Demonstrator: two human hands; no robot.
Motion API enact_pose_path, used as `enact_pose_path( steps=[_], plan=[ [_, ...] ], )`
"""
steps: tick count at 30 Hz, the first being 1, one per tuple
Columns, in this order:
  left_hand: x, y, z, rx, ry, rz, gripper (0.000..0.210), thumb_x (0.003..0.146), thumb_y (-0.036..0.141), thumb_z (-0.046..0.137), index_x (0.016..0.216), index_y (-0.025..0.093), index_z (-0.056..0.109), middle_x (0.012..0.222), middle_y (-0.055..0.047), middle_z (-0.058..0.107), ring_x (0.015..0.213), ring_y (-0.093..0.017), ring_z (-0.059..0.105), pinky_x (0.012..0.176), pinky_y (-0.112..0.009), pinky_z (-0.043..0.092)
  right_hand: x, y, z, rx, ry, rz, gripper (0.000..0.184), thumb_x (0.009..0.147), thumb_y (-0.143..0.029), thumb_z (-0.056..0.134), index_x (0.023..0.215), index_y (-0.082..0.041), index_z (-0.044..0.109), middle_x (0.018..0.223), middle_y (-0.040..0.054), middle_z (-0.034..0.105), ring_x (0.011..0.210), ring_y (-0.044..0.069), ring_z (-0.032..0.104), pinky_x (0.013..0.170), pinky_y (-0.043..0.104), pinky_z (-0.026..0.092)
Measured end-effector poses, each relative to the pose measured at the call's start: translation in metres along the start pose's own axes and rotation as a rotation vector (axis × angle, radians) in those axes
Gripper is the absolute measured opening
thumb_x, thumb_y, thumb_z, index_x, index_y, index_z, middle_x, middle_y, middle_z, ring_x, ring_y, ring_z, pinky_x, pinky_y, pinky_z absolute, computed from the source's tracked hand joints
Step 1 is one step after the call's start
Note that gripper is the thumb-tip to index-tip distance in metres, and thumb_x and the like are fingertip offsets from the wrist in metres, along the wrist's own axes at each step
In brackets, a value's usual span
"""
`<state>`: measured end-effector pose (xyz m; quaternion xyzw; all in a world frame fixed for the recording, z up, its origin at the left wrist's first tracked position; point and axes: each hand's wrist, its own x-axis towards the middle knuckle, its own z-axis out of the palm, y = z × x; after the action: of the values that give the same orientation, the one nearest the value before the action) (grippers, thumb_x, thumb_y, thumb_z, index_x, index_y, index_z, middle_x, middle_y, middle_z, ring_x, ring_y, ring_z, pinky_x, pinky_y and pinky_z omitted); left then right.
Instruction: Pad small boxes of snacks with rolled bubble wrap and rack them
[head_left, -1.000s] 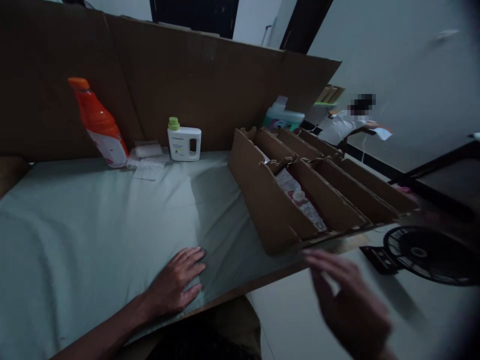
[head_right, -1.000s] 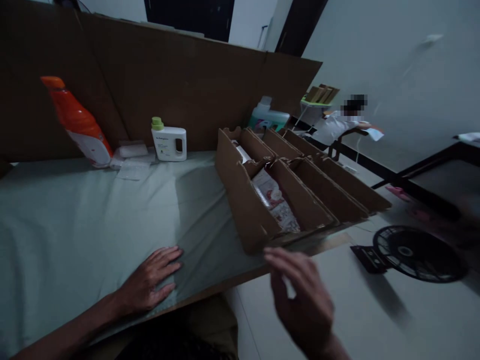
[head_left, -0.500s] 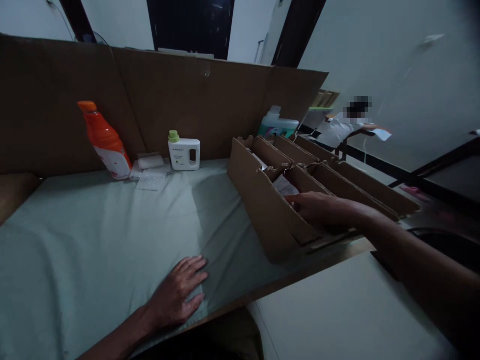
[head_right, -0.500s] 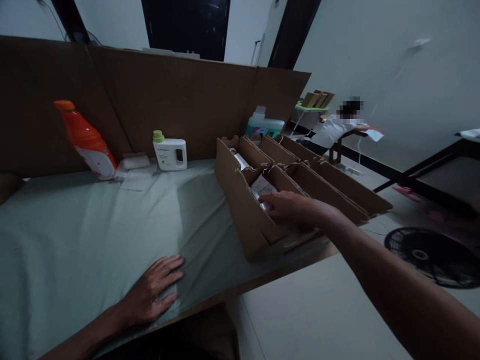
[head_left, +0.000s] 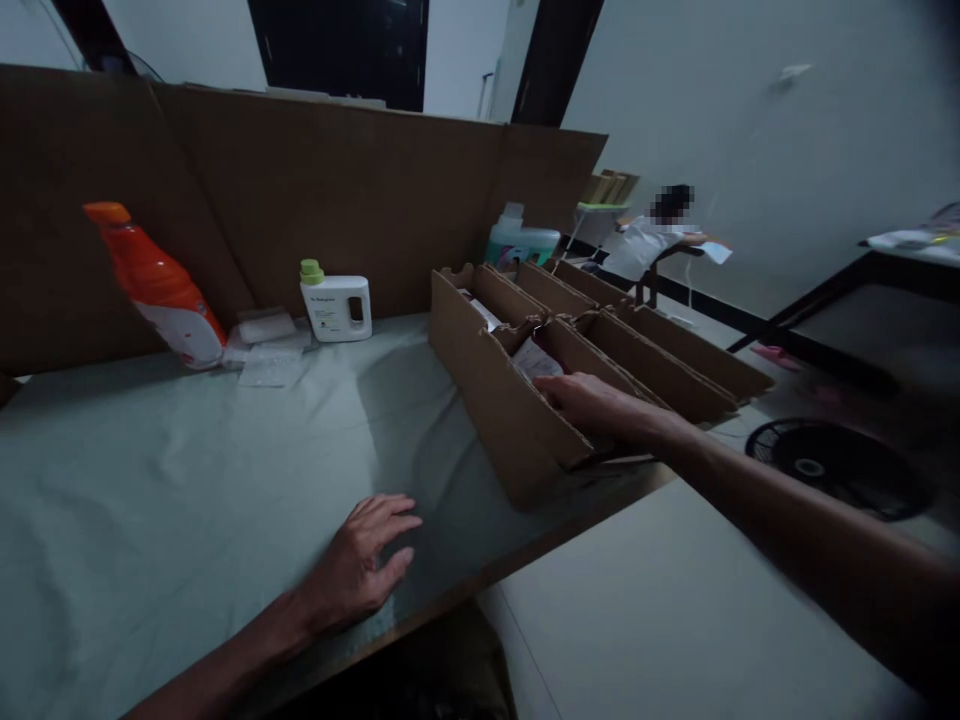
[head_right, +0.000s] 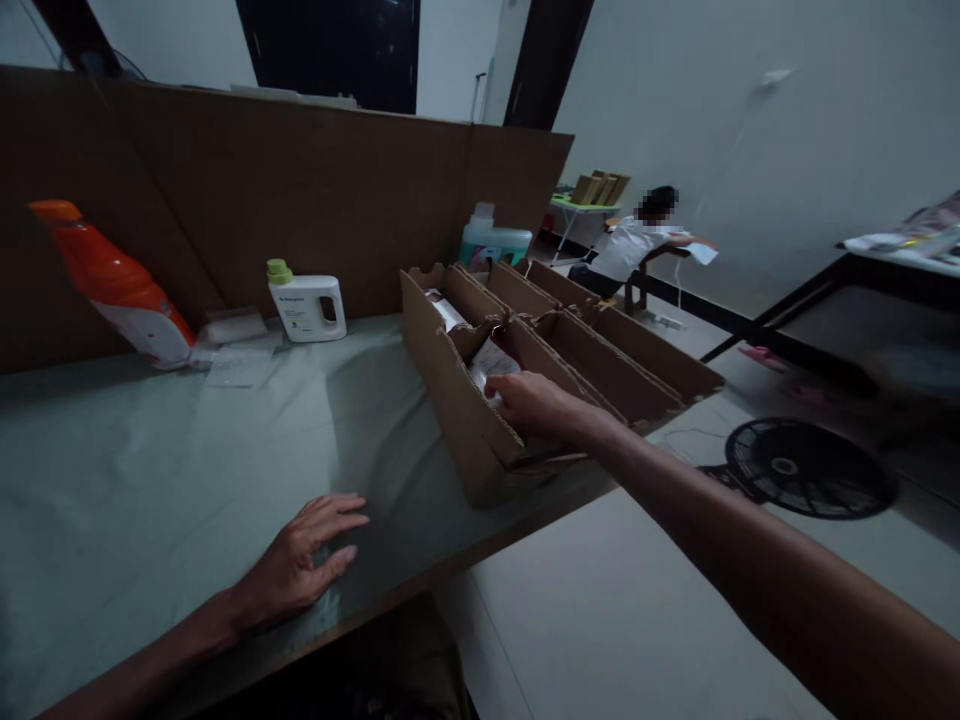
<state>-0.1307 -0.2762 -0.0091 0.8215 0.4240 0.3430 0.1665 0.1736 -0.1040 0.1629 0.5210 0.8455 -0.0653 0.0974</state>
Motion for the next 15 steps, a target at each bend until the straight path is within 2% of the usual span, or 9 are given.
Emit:
enact_pose_path(
  steps=[2, 6, 8, 10, 11, 13, 15],
  plan=[
    [0.023, 0.015, -0.005, -0.066, 0.041, 0.033, 0.027, 0.092, 0.019, 0.057, 0.117, 0.021, 0.068, 0.124, -0.013, 0.071, 0.118, -0.026, 0.067, 0.098, -0.046, 0.057, -0.011, 0.008, -0.008, 0.038, 0.056, 0.046, 0.028, 0.085, -0.019, 0.054, 0.107, -0.017, 0.072, 0.086, 0.0085, 0.074, 0.076, 0.020, 0.066, 0.066, 0.027, 0.042],
    [0.068, 0.046, -0.019, -0.070, 0.160, 0.109, 0.041, 0.093, 0.016, 0.058, 0.134, 0.022, 0.055, 0.139, -0.016, 0.060, 0.127, -0.026, 0.061, 0.101, -0.045, 0.055, -0.044, 0.013, -0.031, 0.273, 0.347, 0.122, 0.028, 0.083, -0.031, 0.057, 0.100, -0.017, 0.073, 0.077, 0.0044, 0.069, 0.069, 0.017, 0.060, 0.063, 0.028, 0.042],
    [0.093, 0.059, -0.026, 0.019, 0.263, 0.167, 0.056, 0.093, 0.017, 0.061, 0.145, 0.021, 0.043, 0.151, -0.020, 0.048, 0.141, -0.030, 0.048, 0.109, -0.050, 0.048, -0.061, 0.002, -0.041, 0.413, 0.409, 0.053, 0.027, 0.081, -0.038, 0.061, 0.096, -0.019, 0.073, 0.074, 0.0023, 0.068, 0.064, 0.016, 0.058, 0.057, 0.027, 0.041],
    [0.122, 0.068, -0.031, 0.109, 0.350, 0.260, 0.067, 0.091, 0.023, 0.065, 0.151, 0.019, 0.035, 0.157, -0.023, 0.038, 0.150, -0.034, 0.033, 0.117, -0.056, 0.038, -0.074, -0.015, -0.050, 0.510, 0.365, -0.094, 0.025, 0.082, -0.040, 0.064, 0.096, -0.022, 0.073, 0.073, 0.0001, 0.068, 0.060, 0.014, 0.057, 0.053, 0.025, 0.040],
    [0.136, 0.071, -0.032, 0.141, 0.367, 0.301, 0.069, 0.091, 0.025, 0.066, 0.152, 0.018, 0.034, 0.157, -0.023, 0.038, 0.151, -0.035, 0.031, 0.119, -0.057, 0.033, -0.077, -0.023, -0.053, 0.535, 0.323, -0.172, 0.023, 0.083, -0.039, 0.065, 0.096, -0.023, 0.074, 0.072, -0.0007, 0.067, 0.059, 0.013, 0.057, 0.053, 0.025, 0.041],
    [0.161, 0.072, -0.031, 0.154, 0.348, 0.348, 0.059, 0.093, 0.026, 0.062, 0.148, 0.016, 0.041, 0.147, -0.021, 0.053, 0.142, -0.034, 0.045, 0.118, -0.057, 0.034, -0.077, -0.029, -0.057, 0.587, 0.260, -0.285, 0.021, 0.085, -0.038, 0.067, 0.098, -0.024, 0.074, 0.072, -0.0013, 0.067, 0.061, 0.013, 0.059, 0.055, 0.025, 0.044],
    [0.180, 0.069, -0.028, 0.066, 0.288, 0.294, 0.041, 0.095, 0.025, 0.056, 0.135, 0.015, 0.056, 0.123, -0.015, 0.069, 0.117, -0.029, 0.063, 0.107, -0.049, 0.046, -0.065, -0.014, -0.059, 0.693, 0.305, -0.287, 0.026, 0.086, -0.041, 0.067, 0.107, -0.026, 0.073, 0.080, 0.0000, 0.070, 0.068, 0.015, 0.062, 0.060, 0.026, 0.048]
  ],
)
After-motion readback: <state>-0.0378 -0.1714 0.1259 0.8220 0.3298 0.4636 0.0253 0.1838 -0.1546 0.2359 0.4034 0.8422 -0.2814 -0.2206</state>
